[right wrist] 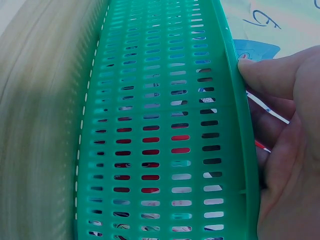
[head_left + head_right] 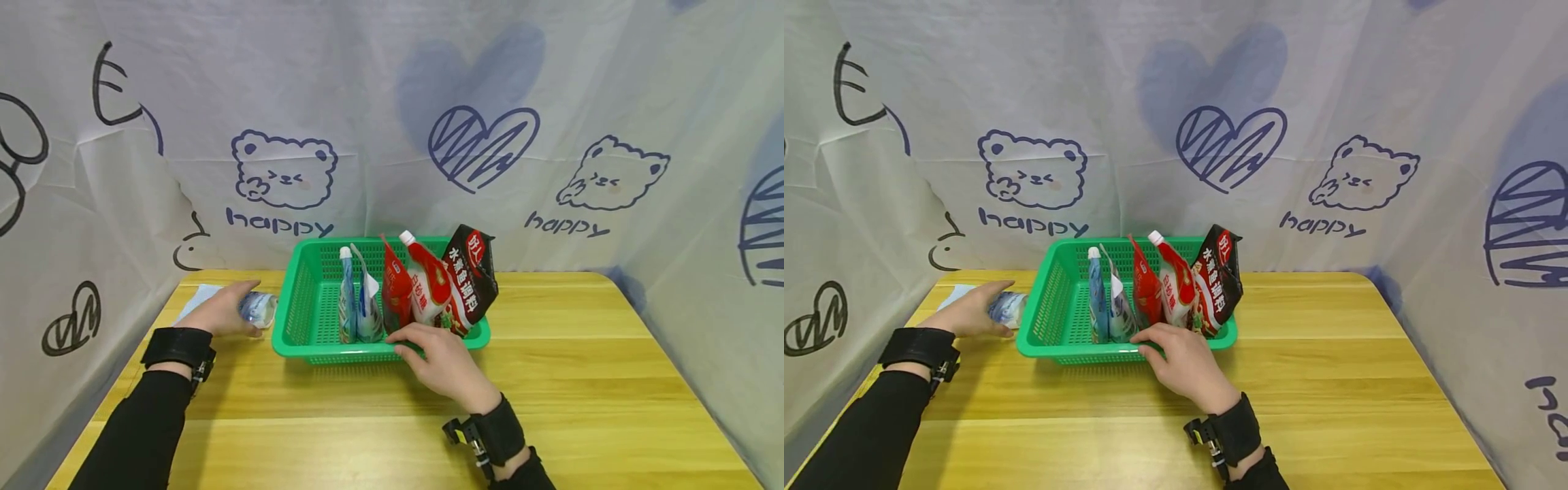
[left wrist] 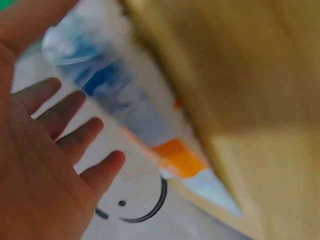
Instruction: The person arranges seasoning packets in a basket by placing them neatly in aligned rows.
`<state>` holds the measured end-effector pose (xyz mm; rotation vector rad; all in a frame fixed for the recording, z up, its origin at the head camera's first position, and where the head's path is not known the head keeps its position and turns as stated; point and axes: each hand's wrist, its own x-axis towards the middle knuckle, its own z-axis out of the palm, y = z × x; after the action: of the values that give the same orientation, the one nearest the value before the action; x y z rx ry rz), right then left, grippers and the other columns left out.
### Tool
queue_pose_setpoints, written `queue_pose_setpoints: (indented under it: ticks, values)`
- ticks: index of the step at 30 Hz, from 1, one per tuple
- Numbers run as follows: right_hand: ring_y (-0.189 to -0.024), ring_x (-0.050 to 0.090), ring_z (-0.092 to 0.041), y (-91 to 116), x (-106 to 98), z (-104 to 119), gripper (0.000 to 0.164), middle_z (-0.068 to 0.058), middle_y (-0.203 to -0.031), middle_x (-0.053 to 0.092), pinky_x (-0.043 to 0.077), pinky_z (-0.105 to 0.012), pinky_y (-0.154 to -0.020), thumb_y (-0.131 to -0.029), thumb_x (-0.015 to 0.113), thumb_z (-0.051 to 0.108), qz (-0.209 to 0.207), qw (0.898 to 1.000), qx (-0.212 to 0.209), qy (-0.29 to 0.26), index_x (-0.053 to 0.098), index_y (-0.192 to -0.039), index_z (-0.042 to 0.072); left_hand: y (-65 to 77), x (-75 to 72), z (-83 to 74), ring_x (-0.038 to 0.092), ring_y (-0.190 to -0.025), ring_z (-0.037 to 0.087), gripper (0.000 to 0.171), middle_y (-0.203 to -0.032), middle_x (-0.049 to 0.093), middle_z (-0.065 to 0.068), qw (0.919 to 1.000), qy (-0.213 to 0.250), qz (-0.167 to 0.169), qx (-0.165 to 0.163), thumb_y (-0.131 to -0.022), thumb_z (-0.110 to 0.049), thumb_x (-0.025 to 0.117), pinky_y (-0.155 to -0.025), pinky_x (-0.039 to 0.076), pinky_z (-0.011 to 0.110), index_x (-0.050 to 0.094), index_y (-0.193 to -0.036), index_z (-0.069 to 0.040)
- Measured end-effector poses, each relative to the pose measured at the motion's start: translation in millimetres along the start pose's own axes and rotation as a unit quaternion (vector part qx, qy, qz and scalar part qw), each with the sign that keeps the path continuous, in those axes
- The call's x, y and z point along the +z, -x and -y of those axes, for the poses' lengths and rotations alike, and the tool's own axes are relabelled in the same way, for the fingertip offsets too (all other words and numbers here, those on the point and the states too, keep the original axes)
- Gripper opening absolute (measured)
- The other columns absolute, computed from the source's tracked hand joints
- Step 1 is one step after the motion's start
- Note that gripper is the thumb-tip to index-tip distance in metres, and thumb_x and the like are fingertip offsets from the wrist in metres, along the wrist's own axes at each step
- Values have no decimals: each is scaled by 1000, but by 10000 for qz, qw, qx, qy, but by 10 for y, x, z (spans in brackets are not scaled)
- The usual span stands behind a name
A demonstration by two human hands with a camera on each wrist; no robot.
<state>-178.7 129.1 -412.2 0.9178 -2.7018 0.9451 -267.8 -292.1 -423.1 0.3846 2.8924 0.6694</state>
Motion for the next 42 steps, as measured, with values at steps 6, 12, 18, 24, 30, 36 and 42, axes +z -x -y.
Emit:
queue_pose_setpoints:
  ticks: [6, 12, 18, 24, 30, 36, 42]
  values:
    - [-100, 71, -18, -5, 7, 1, 21, 4, -120, 74, 52, -29, -74, -103, 68, 21, 42, 10000, -24, 13, 75, -122, 21, -16, 190, 63, 44, -134, 57, 93, -149, 45, 37, 9992, -301, -269, 47, -71, -4, 89, -111, 38, 67, 43, -150, 11]
    - [-100, 71, -18, -1, 11, -10, 20, 4, -119, 74, 54, -30, -76, -102, 68, 21, -4, 10000, -18, 56, 75, -121, 21, -24, 279, 25, 50, -130, 54, 83, -146, 53, 31, 9936, -943, -575, -232, -73, 0, 85, -105, 44, 67, 50, -148, 4]
    - [-99, 71, -16, 7, 11, -12, 20, 5, -118, 74, 52, -28, -73, -102, 69, 21, -35, 10000, -19, 70, 75, -121, 23, -17, 310, -27, 59, -120, 51, 70, -138, 60, 29, 9875, -1308, -777, -401, -77, 1, 81, -95, 50, 66, 56, -143, 2]
    - [-98, 71, -15, 3, 11, -13, 20, 5, -118, 74, 52, -28, -73, -102, 69, 21, -32, 10000, -23, 61, 75, -121, 23, 24, 341, -25, 65, -108, 50, 57, -122, 68, 30, 9819, -1240, -1300, -594, -81, 1, 74, -81, 54, 66, 61, -136, 2]
    - [-101, 71, -15, -3, 12, -5, 20, 5, -118, 74, 54, -30, -75, -102, 69, 21, -3, 10000, 2, 33, 75, -121, 22, 103, 338, -20, 65, -107, 52, 51, -121, 68, 31, 9764, -1177, -1671, -696, -84, 3, 72, -79, 53, 67, 63, -134, 1]
    - [-100, 71, -16, -6, 15, 1, 20, 5, -118, 74, 54, -30, -75, -102, 69, 21, -25, 10000, -6, 59, 76, -120, 22, 213, 300, -30, 64, -107, 55, 52, -125, 66, 31, 9727, -964, -1963, -770, -86, 2, 74, -80, 50, 72, 62, -136, -2]
    - [-101, 71, -16, -3, 15, -2, 20, 5, -118, 74, 54, -30, -76, -102, 69, 20, -49, 10000, -4, 45, 76, -120, 22, 316, 224, -99, 66, -99, 56, 46, -121, 69, 30, 9607, -736, -2621, -540, -85, 9, 71, -71, 51, 71, 66, -130, -4]
